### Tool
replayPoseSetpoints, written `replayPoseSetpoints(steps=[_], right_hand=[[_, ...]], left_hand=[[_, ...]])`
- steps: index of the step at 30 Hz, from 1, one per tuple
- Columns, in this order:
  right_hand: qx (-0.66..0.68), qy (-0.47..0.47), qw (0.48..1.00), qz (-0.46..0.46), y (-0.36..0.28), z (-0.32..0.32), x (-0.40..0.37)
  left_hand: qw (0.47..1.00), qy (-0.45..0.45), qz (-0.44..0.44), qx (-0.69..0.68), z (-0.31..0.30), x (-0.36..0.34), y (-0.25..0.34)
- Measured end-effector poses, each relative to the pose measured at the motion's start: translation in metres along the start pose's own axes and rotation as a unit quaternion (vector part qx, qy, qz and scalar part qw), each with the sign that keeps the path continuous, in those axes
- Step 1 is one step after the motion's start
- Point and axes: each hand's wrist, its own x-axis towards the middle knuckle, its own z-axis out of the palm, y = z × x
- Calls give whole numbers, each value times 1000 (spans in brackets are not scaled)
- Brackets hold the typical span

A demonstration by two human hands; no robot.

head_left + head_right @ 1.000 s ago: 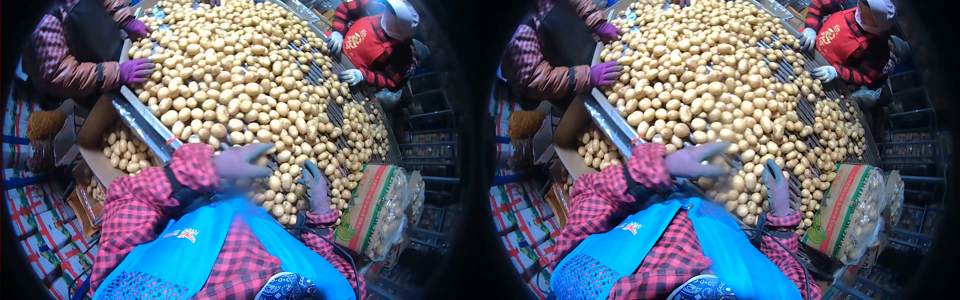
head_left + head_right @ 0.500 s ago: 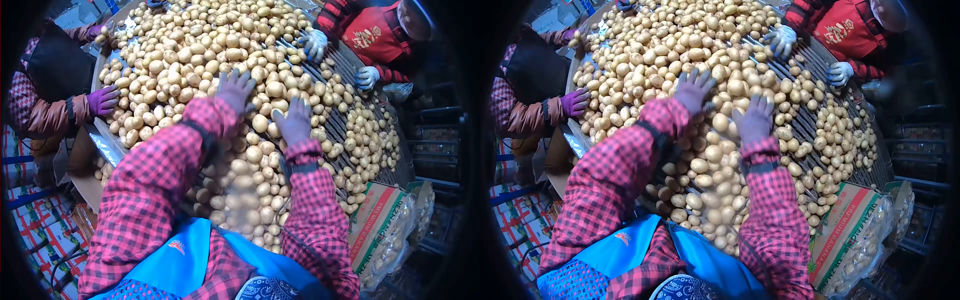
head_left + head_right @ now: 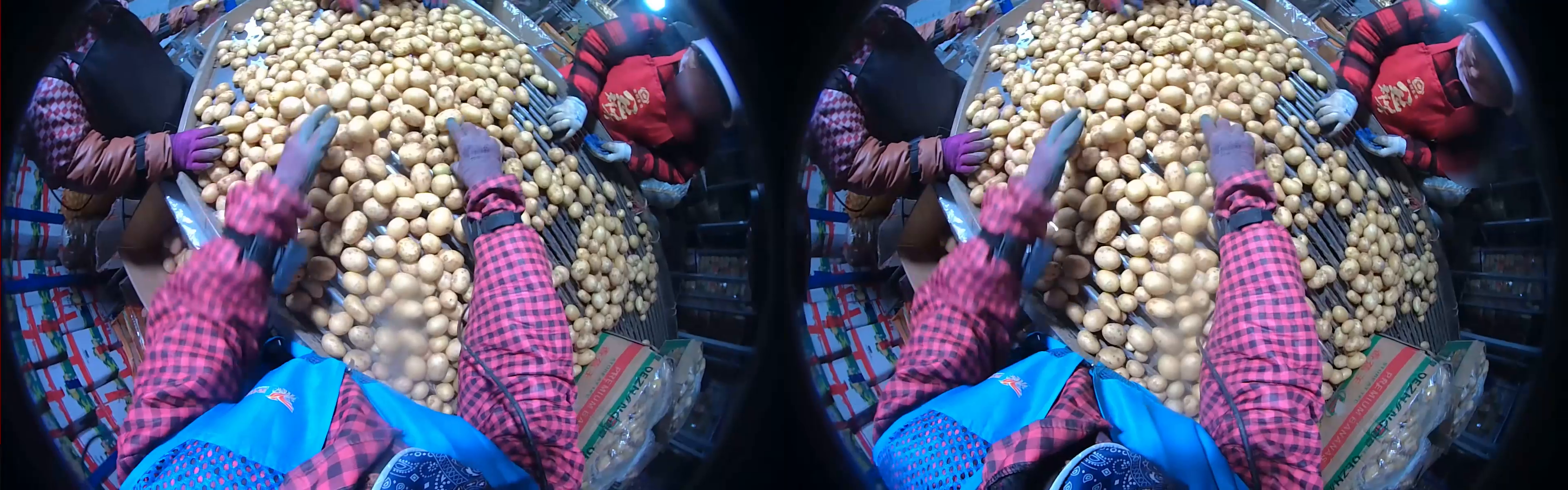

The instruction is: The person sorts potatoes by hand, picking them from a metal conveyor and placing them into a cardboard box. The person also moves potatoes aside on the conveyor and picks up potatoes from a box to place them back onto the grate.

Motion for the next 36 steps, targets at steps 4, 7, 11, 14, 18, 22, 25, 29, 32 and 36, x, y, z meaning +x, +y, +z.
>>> replayPoseSetpoints(steps=[4,7,11,14,18,22,25,29,32,36], right_hand=[[130,10,984,126,9,-9,9],[119,-67,982,131,4,-7,-7],[93,-44,993,62,-1,6,-26],[227,-1,974,14,-38,-44,-56],[289,-180,915,-218,-115,-107,-66],[176,-48,978,-101,-166,-69,26],[221,102,968,-57,-171,7,59],[401,113,904,-100,-152,-3,37],[460,-54,870,-170,-152,-56,-57],[468,-32,864,-186,-148,-60,-161]], left_hand=[[784,-178,-281,-524,9,-134,15],[680,-219,-399,-574,19,-185,15],[684,-208,-431,-551,19,-201,19],[672,-189,-409,-588,4,-197,7],[619,-165,-375,-670,-6,-200,-10],[603,-82,-447,-656,-17,-205,-9],[906,-193,-209,-312,-15,-216,-7],[768,-116,-301,-553,-16,-213,5],[610,-100,-362,-697,-26,-209,15],[717,-219,-255,-611,-35,-219,20]])
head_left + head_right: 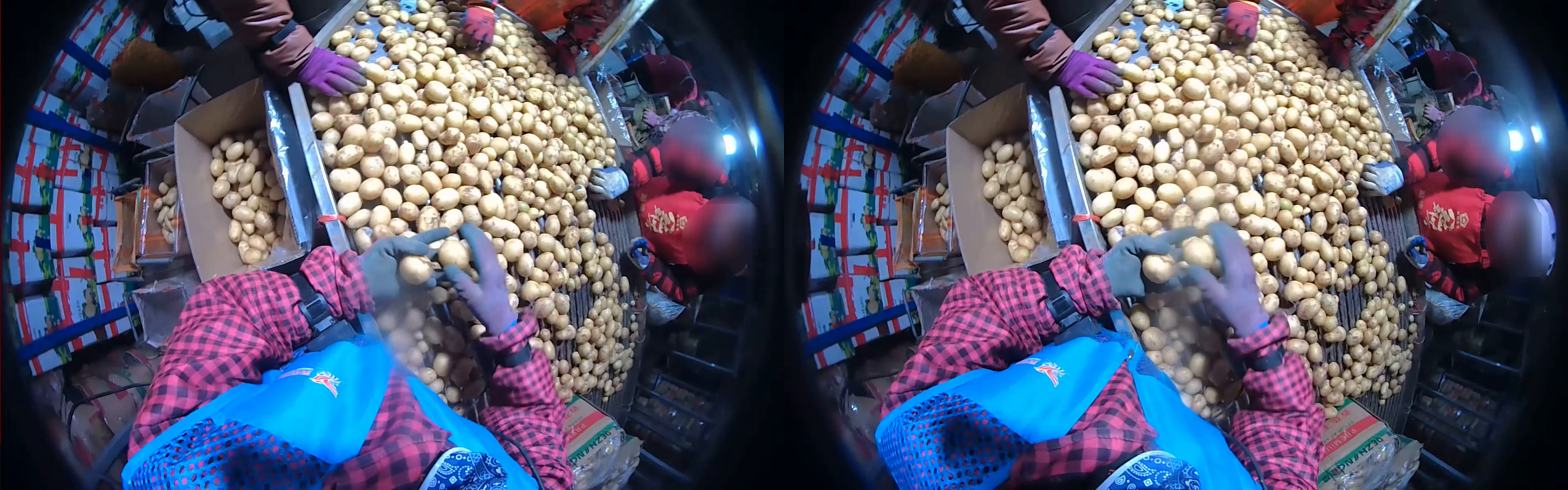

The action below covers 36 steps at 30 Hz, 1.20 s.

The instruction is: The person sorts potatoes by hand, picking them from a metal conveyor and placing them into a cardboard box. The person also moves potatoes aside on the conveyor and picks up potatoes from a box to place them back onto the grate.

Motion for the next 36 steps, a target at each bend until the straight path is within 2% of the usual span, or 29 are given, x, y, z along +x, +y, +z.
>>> replayPoseSetpoints(steps=[2,3,4,6,7,8,9,11,12,13,15,16,17,18,19,20,22,23,24,26,28,29,30,32,33,34,36], right_hand=[[45,55,993,94,27,8,-16],[-115,35,991,59,36,5,-8],[-314,-3,949,26,42,5,-5],[-369,-73,926,7,37,14,2],[-316,-80,945,-9,52,24,1],[-315,-81,946,-10,56,25,4],[-335,-72,939,-23,53,25,9],[-363,-39,930,-47,44,28,13],[-361,-34,931,-45,41,34,19],[-365,-26,927,-80,37,42,25],[-332,-16,935,-122,17,54,40],[-317,-51,941,-110,-2,52,54],[-317,-30,936,-148,-16,57,68],[-325,29,923,-203,-19,72,80],[-297,-21,938,-179,-35,81,99],[-259,1,950,-176,-50,87,111],[-162,-25,974,-155,-46,109,147],[-159,-26,975,-156,-47,118,155],[-186,-58,972,-133,-52,126,162],[-214,-96,966,-111,-63,132,176],[-263,-174,947,-63,-72,130,187],[-234,-189,952,-51,-68,133,193],[-213,-172,958,-87,-53,136,196],[-159,-126,968,-146,-31,137,192],[-185,-168,963,-98,-37,129,190],[-210,-208,954,-51,-45,123,183],[-259,-191,944,-72,-41,129,173]], left_hand=[[994,22,54,91,-8,-4,-10],[988,32,83,123,-13,-7,-14],[991,22,82,101,-18,-8,-12],[995,1,81,56,-28,-10,-7],[971,-6,84,222,-30,-6,-8],[925,-9,103,366,-36,0,-8],[856,-5,125,501,-36,5,-7],[872,95,109,467,-34,14,0],[925,181,26,332,-25,20,7],[924,180,21,337,-26,21,14],[820,234,-73,518,-32,13,27],[801,236,3,551,-23,-1,34],[855,249,-17,454,-5,-20,48],[844,253,15,473,-11,-32,61],[878,268,55,392,7,-42,71],[873,282,88,387,7,-50,80],[885,307,150,317,13,-51,98],[894,300,165,291,6,-56,107],[898,270,143,317,-18,-61,114],[916,246,177,264,-38,-61,111],[902,275,209,260,-20,-51,103],[905,274,194,259,-32,-54,107],[910,271,178,260,-43,-58,110],[887,309,232,254,-36,-54,107],[890,244,253,292,-51,-59,107],[899,262,282,211,-54,-66,104],[909,259,321,61,-73,-87,96]])
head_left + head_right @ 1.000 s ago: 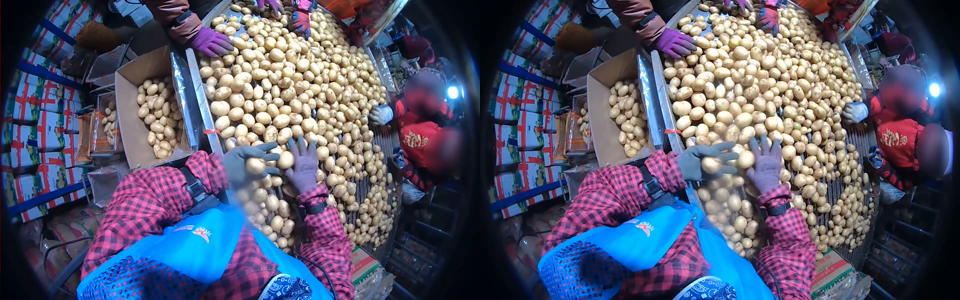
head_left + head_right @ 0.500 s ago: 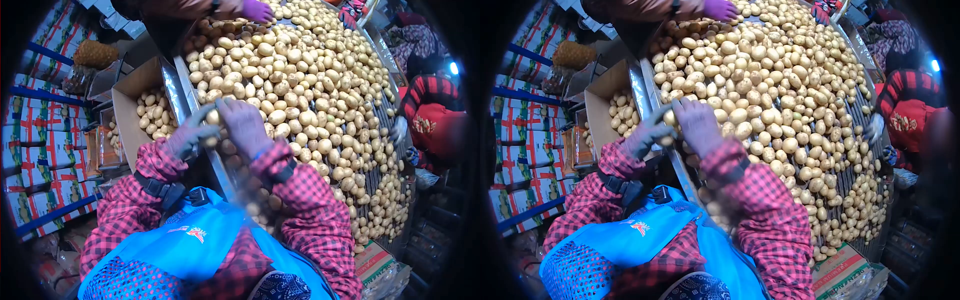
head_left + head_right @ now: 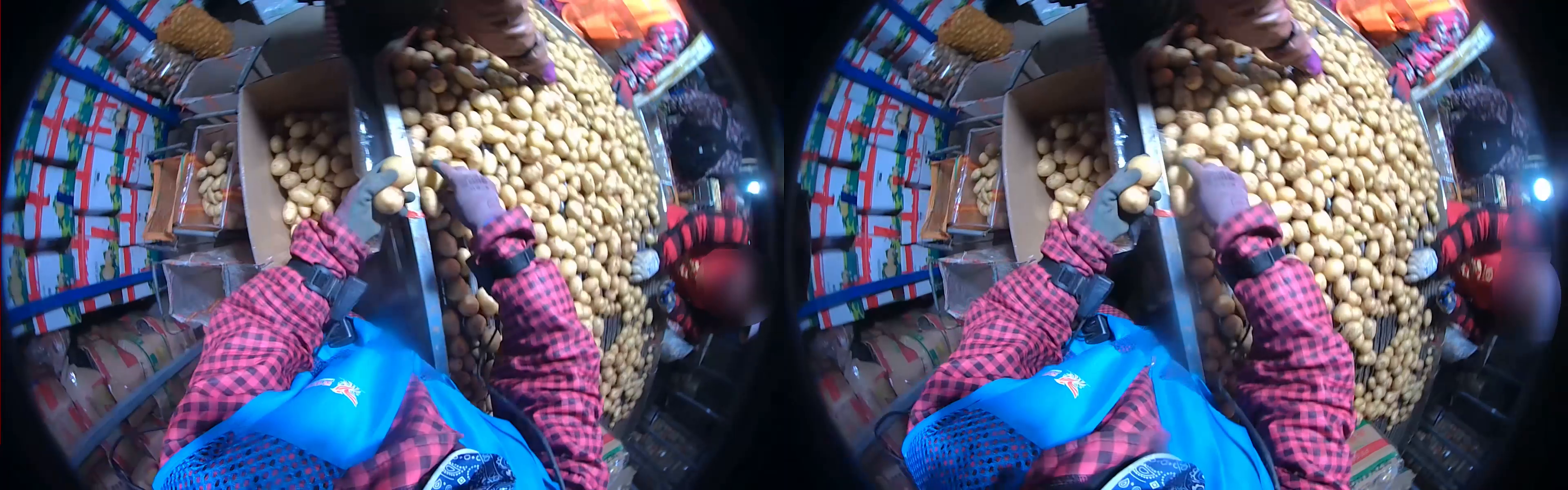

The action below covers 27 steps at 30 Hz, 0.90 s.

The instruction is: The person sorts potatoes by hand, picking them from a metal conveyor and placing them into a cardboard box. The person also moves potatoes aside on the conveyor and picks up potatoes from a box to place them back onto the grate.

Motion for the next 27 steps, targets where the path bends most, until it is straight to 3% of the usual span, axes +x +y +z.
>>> replayPoseSetpoints(steps=[1,2,6,8,10,11,12,14,15,16,17,18,20,22,24,26,27], right_hand=[[-30,-24,999,13,-4,1,4],[-60,-47,997,26,-8,1,7],[-148,-101,984,4,-9,3,35],[-153,-95,983,18,-5,4,41],[-76,-85,993,-2,-6,-4,43],[-112,-138,984,28,-7,-7,46],[-80,-103,991,15,-13,-13,37],[-135,-6,991,-16,3,16,37],[-133,4,991,-26,5,16,32],[-134,2,991,-18,2,10,26],[-58,15,998,36,-7,-2,19],[16,30,995,93,-11,-10,12],[85,155,984,38,-4,-17,16],[193,154,969,11,-45,-64,24],[281,210,936,-12,-75,-71,39],[103,269,958,10,-78,-36,55],[-20,241,967,76,-81,-20,44]], left_hand=[[1000,7,-3,3,-16,-5,6],[994,-11,-28,-105,-39,-12,5],[989,-11,-45,-137,-59,-37,26],[987,-19,-58,-149,-59,-42,31],[985,-42,-65,-154,-59,-43,34],[983,-15,-88,-163,-60,-43,37],[982,-21,-93,-161,-64,-41,41],[992,27,-87,-84,-80,-30,57],[998,57,-25,19,-78,-33,71],[977,96,70,179,-114,-21,87],[914,166,148,339,-150,-10,103],[777,225,251,531,-208,19,110],[865,238,242,370,-155,-42,144],[909,188,188,321,-162,-61,150],[871,92,172,451,-189,-44,128],[939,153,71,299,-114,-41,100],[943,119,71,303,-111,-26,88]])
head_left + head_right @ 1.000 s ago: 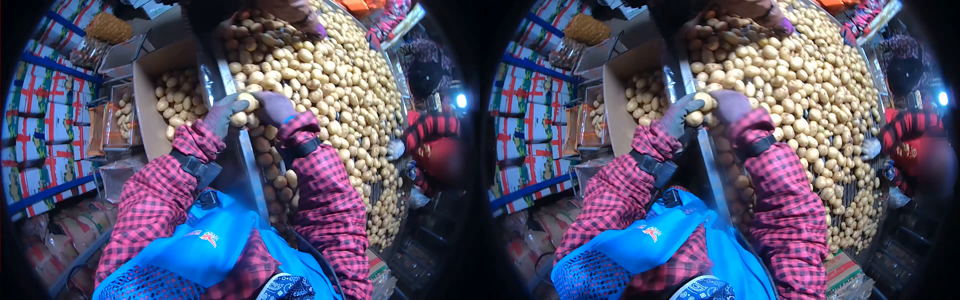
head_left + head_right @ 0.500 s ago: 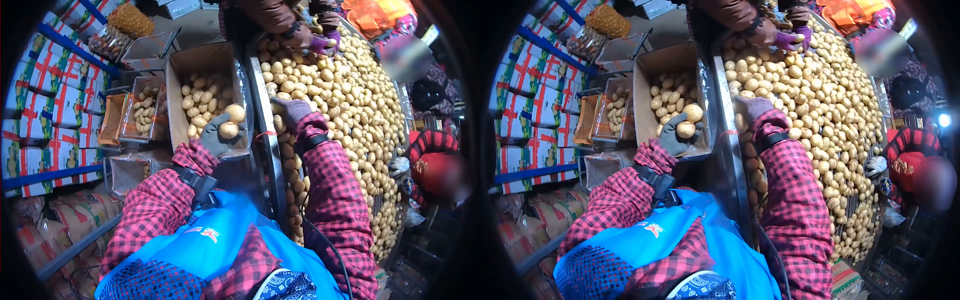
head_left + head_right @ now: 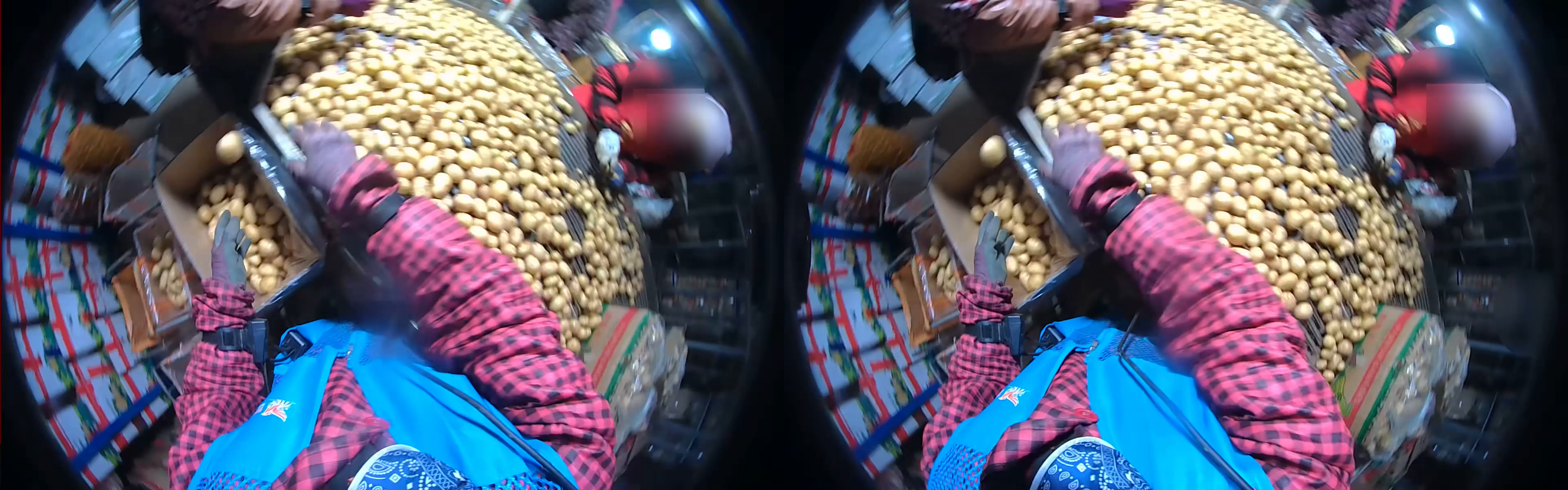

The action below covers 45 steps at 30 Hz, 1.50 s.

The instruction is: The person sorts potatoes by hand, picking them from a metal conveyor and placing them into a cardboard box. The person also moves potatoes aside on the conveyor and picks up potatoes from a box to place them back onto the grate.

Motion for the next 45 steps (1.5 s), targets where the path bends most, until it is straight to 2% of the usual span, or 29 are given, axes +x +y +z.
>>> replayPoseSetpoints(steps=[1,3,4,5,7,8,9,10,13,14,15,17,19,21,23,24,25,26,27,28,29,31,33,35,39,41,43,44,45], right_hand=[[-38,45,998,-3,10,15,-24],[-72,-90,993,12,50,35,-80],[-27,19,998,-55,57,23,-103],[-23,36,998,-51,57,11,-125],[46,50,998,-2,50,-32,-172],[75,82,994,9,55,-45,-200],[11,69,998,1,65,-59,-226],[81,16,988,134,64,-87,-242],[-40,0,965,261,115,-99,-304],[-117,-12,962,245,147,-93,-334],[-152,-33,955,251,158,-107,-346],[-128,-16,950,286,183,-121,-365],[-137,-72,931,330,219,-139,-366],[-127,73,943,300,246,-154,-340],[-60,122,962,236,274,-152,-288],[-78,139,969,190,288,-144,-255],[-71,98,976,179,298,-141,-219],[-57,-20,968,242,311,-134,-187],[-58,-65,963,256,328,-121,-160],[-69,-178,933,305,342,-108,-135],[-98,-139,934,314,357,-85,-131],[-118,-209,907,345,347,-89,-107],[-89,-237,900,354,358,-78,-115],[-58,-264,896,351,372,-89,-103],[-59,-128,923,359,335,-113,-127],[53,-24,941,332,292,-137,-154],[49,-97,962,251,236,-168,-177],[116,-65,975,179,226,-168,-194],[114,-118,965,206,222,-175,-196]], left_hand=[[998,2,44,44,15,3,-1],[982,-30,146,118,58,-8,13],[968,-47,204,140,72,-7,11],[958,-68,199,195,90,-13,20],[871,-131,333,336,114,-24,19],[849,-165,343,366,130,-28,13],[806,-221,375,402,148,-36,13],[752,-255,404,455,170,-44,11],[581,-306,464,595,223,-34,-15],[533,-309,409,673,231,-17,-32],[520,-259,419,698,235,0,-45],[562,-278,367,687,242,17,-21],[558,-225,386,699,242,24,-16],[546,-222,388,709,248,26,-16],[615,-191,339,685,247,26,-28],[652,-187,376,632,250,21,-31],[650,-182,371,638,258,8,-30],[708,-197,386,557,271,-11,-23],[759,-209,398,471,283,-29,-18],[829,-264,272,412,292,-43,-14],[878,-307,141,339,300,-54,-12],[912,-350,-73,199,314,-71,-9],[895,-392,-212,22,323,-80,-17],[819,-442,-344,-121,322,-70,-35],[781,-450,-389,-191,315,-66,-54],[783,-439,-380,-223,312,-67,-52],[742,-392,-463,-285,306,-67,-49],[717,-413,-459,-322,301,-65,-60],[716,-413,-461,-321,301,-64,-62]])
